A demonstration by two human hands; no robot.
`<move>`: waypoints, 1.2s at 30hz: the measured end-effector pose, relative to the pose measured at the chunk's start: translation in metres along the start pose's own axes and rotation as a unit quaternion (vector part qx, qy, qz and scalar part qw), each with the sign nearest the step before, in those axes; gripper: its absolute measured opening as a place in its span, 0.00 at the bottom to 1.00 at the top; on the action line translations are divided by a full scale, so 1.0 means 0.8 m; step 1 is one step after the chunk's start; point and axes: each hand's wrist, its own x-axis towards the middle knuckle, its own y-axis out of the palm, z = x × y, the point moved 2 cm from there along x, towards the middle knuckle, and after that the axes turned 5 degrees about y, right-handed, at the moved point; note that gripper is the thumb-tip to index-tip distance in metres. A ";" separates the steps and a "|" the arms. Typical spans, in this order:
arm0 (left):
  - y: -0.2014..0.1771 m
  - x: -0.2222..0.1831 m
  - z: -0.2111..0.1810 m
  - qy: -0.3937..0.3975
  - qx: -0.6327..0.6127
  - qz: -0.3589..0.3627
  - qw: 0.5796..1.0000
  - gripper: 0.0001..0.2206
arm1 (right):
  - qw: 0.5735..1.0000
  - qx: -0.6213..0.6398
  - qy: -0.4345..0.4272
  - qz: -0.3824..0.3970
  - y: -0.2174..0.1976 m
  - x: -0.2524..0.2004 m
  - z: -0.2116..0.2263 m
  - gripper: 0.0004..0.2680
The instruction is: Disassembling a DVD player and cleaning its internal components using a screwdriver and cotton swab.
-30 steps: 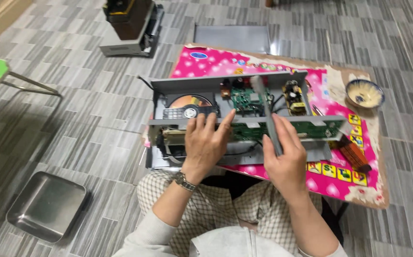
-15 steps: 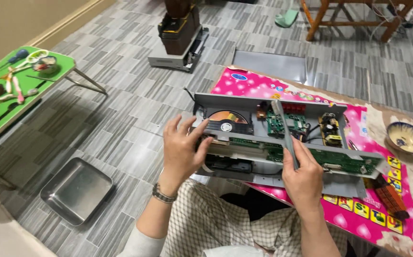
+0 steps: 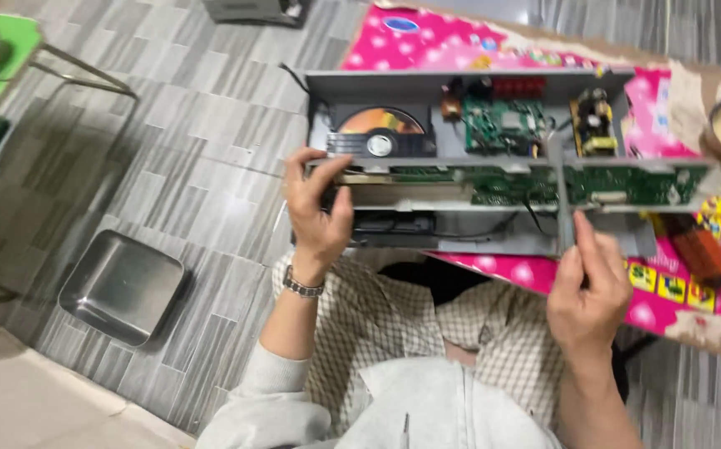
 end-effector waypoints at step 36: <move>0.018 -0.011 0.003 0.085 0.037 -0.022 0.995 0.18 | 0.981 -0.147 0.023 0.126 -0.062 -0.021 -0.017 0.13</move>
